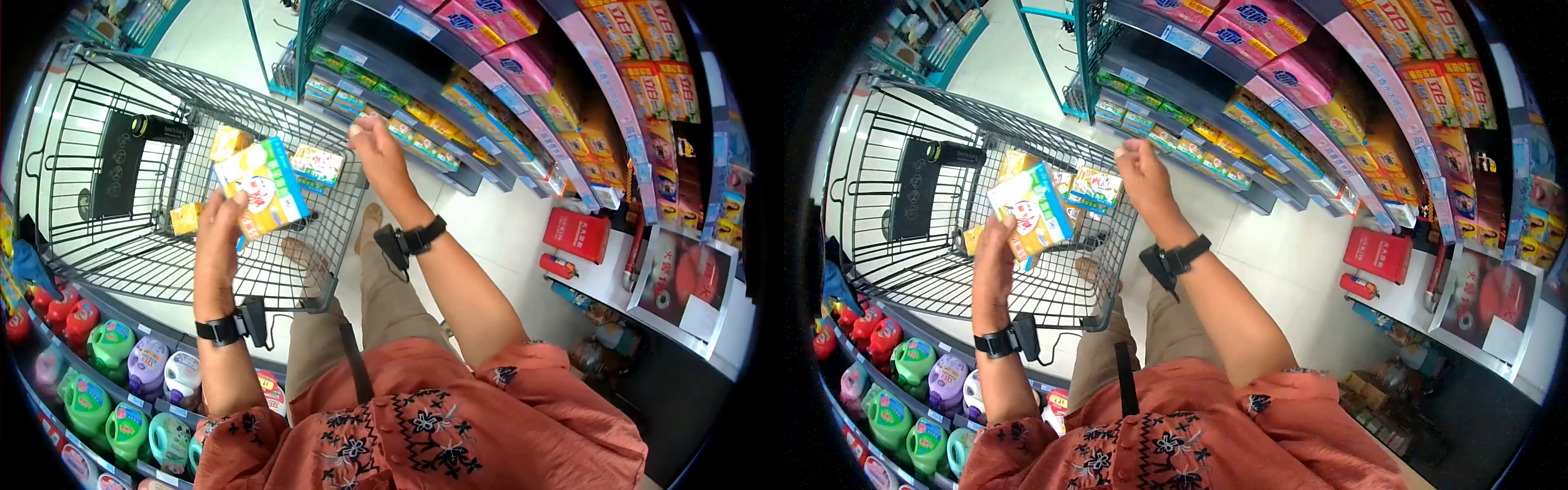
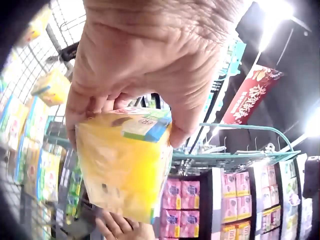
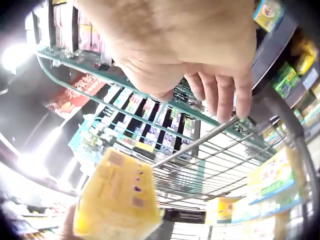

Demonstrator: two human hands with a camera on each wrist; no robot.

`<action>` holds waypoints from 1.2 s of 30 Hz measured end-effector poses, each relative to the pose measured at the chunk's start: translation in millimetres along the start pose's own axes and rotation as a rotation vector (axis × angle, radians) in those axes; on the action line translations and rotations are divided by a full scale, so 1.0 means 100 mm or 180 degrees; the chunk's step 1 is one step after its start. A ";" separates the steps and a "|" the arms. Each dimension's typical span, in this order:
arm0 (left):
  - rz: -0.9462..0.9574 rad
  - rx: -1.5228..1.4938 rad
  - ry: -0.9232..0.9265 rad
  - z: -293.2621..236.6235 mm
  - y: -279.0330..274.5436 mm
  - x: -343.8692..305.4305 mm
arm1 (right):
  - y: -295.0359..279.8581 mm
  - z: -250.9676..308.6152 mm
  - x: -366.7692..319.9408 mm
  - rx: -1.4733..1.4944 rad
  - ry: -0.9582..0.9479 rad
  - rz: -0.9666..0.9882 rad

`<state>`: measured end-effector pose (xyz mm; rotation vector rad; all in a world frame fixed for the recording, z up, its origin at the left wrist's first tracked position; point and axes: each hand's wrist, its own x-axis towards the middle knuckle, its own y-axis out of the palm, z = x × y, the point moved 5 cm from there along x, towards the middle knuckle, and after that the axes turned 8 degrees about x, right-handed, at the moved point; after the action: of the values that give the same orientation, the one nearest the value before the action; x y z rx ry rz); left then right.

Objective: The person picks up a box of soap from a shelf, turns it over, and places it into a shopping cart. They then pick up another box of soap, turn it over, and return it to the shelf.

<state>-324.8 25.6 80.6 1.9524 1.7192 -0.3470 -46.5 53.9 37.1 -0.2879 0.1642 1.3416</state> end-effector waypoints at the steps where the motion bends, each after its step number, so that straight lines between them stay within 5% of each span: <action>1: 0.0085 -0.0265 -0.0027 0.03 0.13 -0.05 | 0.04 0.07 -0.14 0.0364 0.0224 0.0184; 4: 0.0444 -0.0512 -0.0291 0.11 0.38 -0.19 | 0.15 0.42 -0.61 0.0462 -0.0112 0.0534; 8: 0.0759 -0.0721 -0.0284 0.14 0.62 -0.40 | 0.17 0.69 -1.08 0.1252 0.0635 0.0776; 22: 0.0733 0.0281 -0.0181 0.33 1.23 -1.24 | -0.39 0.16 -1.83 0.2613 0.1208 0.0409; 26: 0.0821 0.0169 -0.0206 0.75 1.39 -1.26 | -0.75 -0.06 -2.08 0.2769 0.1214 0.0061; 30: -0.0423 0.3145 0.1276 1.42 1.09 -1.00 | -1.13 -0.40 -2.26 0.2948 0.1234 -0.0178; 32: -0.0649 0.4392 0.1570 1.59 1.08 -1.02 | -1.27 -0.54 -2.38 0.3082 0.1305 -0.0280; 36: -0.0734 0.4763 0.1043 2.01 0.98 -0.92 | -1.49 -0.52 -2.59 0.3026 0.1354 -0.0422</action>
<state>-216.0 -165.1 -20.3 2.7963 2.0938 -1.9212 42.9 -232.8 76.7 0.2280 1.0800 0.9292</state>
